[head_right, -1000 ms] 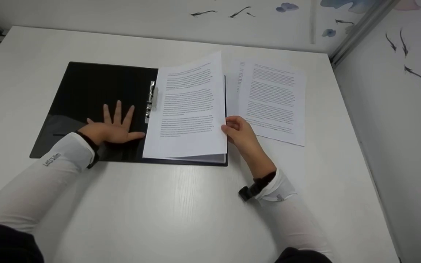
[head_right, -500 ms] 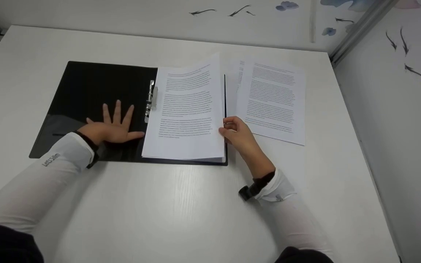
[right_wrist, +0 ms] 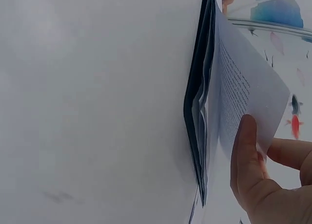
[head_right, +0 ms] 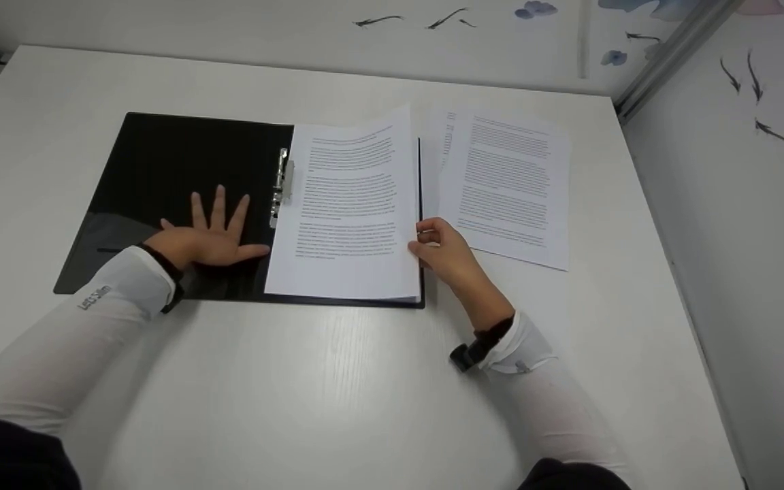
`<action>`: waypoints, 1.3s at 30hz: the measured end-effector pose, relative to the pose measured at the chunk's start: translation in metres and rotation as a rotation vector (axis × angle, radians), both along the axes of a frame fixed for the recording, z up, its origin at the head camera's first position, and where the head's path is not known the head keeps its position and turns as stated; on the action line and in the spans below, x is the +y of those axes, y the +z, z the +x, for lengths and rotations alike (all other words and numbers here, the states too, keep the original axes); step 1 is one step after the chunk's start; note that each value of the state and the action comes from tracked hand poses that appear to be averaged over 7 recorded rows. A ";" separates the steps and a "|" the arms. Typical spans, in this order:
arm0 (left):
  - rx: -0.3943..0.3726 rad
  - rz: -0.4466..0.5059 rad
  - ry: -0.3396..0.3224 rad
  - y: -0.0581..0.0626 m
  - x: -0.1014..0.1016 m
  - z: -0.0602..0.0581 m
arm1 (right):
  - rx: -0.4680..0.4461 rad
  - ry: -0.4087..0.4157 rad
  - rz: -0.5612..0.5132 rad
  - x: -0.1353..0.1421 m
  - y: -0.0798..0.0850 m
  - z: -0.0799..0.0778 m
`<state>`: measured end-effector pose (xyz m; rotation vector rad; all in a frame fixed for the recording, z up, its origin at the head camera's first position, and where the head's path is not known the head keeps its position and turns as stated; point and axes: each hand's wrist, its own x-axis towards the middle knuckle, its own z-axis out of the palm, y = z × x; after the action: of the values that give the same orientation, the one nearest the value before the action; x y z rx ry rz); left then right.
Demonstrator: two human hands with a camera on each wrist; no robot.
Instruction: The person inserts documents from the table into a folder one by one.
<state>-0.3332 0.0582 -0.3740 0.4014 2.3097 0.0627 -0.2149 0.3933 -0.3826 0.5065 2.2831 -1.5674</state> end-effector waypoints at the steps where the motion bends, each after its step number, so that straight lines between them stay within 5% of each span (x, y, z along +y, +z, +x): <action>1: 0.000 0.000 -0.001 0.000 0.000 0.000 | 0.001 0.006 0.007 0.000 0.000 0.000; 23: 0.009 -0.002 -0.006 -0.002 0.000 -0.002 | 0.010 0.073 0.092 0.001 0.005 -0.002; 33: 0.004 0.007 0.002 -0.003 0.000 -0.002 | 0.045 0.169 0.198 0.015 0.017 0.003; 39: 0.003 -0.001 0.005 -0.004 0.000 -0.002 | 0.103 0.128 0.224 0.031 0.023 0.004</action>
<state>-0.3350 0.0582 -0.3775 0.3957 2.3133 0.0636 -0.2109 0.4240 -0.3598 0.3322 2.5307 -1.3134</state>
